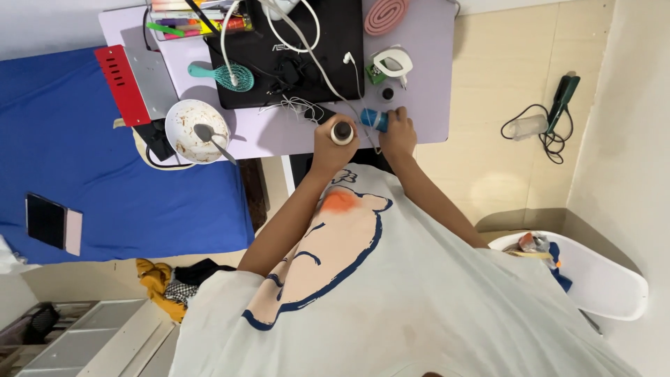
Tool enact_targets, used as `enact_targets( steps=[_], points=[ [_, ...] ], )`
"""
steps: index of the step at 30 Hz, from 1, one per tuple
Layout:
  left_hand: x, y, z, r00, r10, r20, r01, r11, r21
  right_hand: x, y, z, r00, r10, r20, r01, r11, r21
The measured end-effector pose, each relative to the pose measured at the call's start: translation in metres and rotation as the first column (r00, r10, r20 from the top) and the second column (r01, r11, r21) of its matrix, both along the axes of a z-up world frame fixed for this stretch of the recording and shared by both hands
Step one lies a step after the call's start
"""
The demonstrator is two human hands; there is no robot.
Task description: The person organizes personal items in a bedroom. They pick up bottles and a cable from a bag, place them on a desk, then move a small container and glasses to a vanity. They also place a hair clip, a makeup organizer, and several bottles into a drawer, and finally place a black case on the vanity.
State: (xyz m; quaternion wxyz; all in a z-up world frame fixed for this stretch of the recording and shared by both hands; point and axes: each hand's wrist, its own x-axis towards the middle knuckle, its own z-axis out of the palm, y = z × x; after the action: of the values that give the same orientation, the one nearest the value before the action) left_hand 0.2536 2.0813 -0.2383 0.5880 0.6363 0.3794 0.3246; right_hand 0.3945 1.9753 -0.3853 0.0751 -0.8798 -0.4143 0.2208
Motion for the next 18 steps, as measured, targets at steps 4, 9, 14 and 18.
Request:
enact_targets(
  steps=[4, 9, 14, 18],
  points=[
    [0.005, -0.003, 0.002, 0.999, -0.033, 0.021, 0.034, 0.999, -0.022, 0.009, -0.021, 0.015, 0.991, -0.111, -0.073, 0.111, 0.994, -0.012],
    [0.012, -0.009, -0.002, 0.997, -0.050, 0.061, 0.051, 0.999, -0.011, 0.013, -0.051, 0.012, 0.919, -0.361, -0.159, 0.366, 0.931, 0.000],
    [0.017, -0.012, -0.008, 0.993, -0.069, 0.100, 0.073, 0.997, -0.032, 0.016, -0.064, 0.012, 0.899, -0.316, -0.305, 0.408, 0.858, 0.313],
    [0.016, -0.017, -0.010, 0.983, -0.135, 0.126, 0.146, 0.986, -0.079, 0.007, -0.043, 0.078, 0.850, -0.044, -0.525, 0.392, 0.719, 0.574]
  ],
)
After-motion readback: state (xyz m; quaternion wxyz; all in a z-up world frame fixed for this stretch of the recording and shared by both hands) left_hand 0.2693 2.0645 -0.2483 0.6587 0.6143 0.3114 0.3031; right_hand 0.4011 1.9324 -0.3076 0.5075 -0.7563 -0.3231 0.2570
